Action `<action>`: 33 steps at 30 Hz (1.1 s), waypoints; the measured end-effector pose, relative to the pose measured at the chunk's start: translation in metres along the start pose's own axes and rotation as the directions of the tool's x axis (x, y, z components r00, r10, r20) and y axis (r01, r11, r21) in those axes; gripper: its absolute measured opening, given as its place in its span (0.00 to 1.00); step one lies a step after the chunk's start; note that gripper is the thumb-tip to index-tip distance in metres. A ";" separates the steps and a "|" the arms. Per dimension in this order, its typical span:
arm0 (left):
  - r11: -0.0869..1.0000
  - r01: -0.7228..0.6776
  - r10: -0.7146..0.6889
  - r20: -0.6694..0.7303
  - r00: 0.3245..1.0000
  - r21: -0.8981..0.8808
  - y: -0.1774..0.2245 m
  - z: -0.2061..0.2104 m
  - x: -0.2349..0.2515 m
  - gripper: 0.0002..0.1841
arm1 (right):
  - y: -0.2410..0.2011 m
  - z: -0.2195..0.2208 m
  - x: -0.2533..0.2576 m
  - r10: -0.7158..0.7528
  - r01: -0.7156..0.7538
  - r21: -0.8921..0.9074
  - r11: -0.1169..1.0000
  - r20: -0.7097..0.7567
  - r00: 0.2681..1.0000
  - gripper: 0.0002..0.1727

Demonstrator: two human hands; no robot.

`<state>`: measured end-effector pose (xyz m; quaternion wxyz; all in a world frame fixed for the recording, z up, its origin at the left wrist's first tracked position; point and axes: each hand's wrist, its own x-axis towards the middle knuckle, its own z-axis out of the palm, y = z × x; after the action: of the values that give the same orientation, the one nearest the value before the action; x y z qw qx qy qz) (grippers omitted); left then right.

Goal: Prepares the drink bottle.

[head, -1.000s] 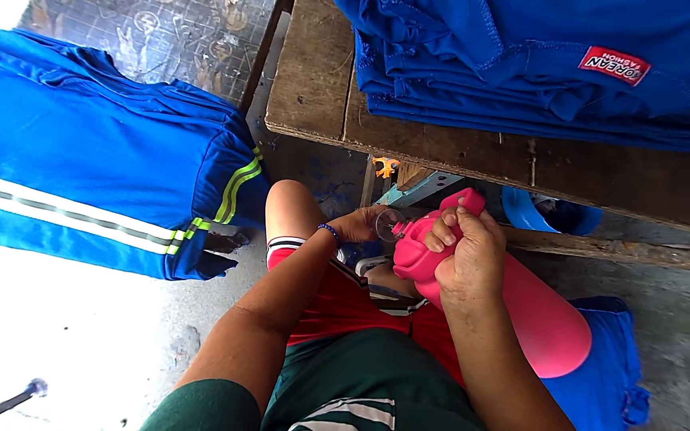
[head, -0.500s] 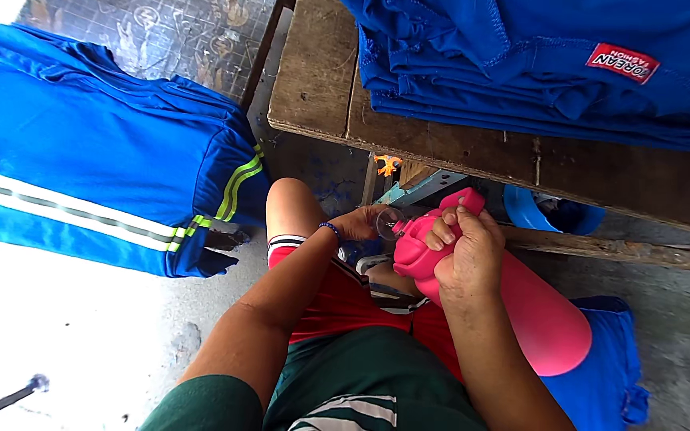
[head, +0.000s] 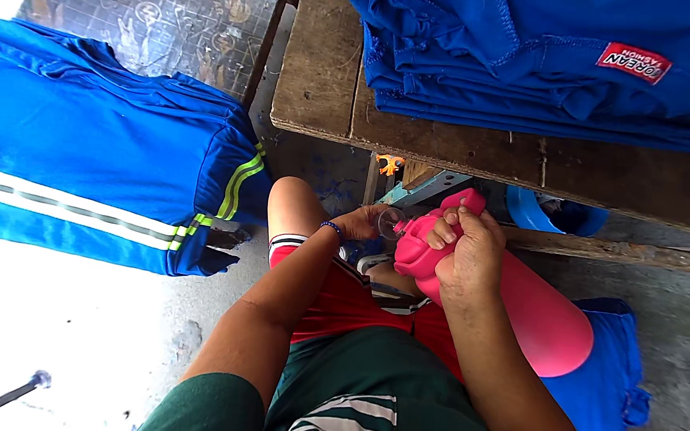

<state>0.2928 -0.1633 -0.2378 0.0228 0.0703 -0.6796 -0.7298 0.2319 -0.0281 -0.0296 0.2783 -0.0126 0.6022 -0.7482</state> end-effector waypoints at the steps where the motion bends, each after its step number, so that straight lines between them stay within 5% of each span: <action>1: 1.000 0.007 -0.007 0.002 1.000 0.001 0.000 0.000 0.000 0.31 | 0.000 0.000 0.000 0.000 0.000 -0.002 1.000 -0.002 1.000 0.12; 33: 1.000 0.007 -0.007 -0.006 1.000 -0.002 -0.001 0.001 0.000 0.32 | 0.000 -0.002 0.003 -0.016 0.015 -0.028 0.999 -0.027 1.000 0.14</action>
<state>0.2929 -0.1624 -0.2393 0.0222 0.0749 -0.6786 -0.7303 0.2287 -0.0272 -0.0308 0.2641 -0.0110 0.6161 -0.7420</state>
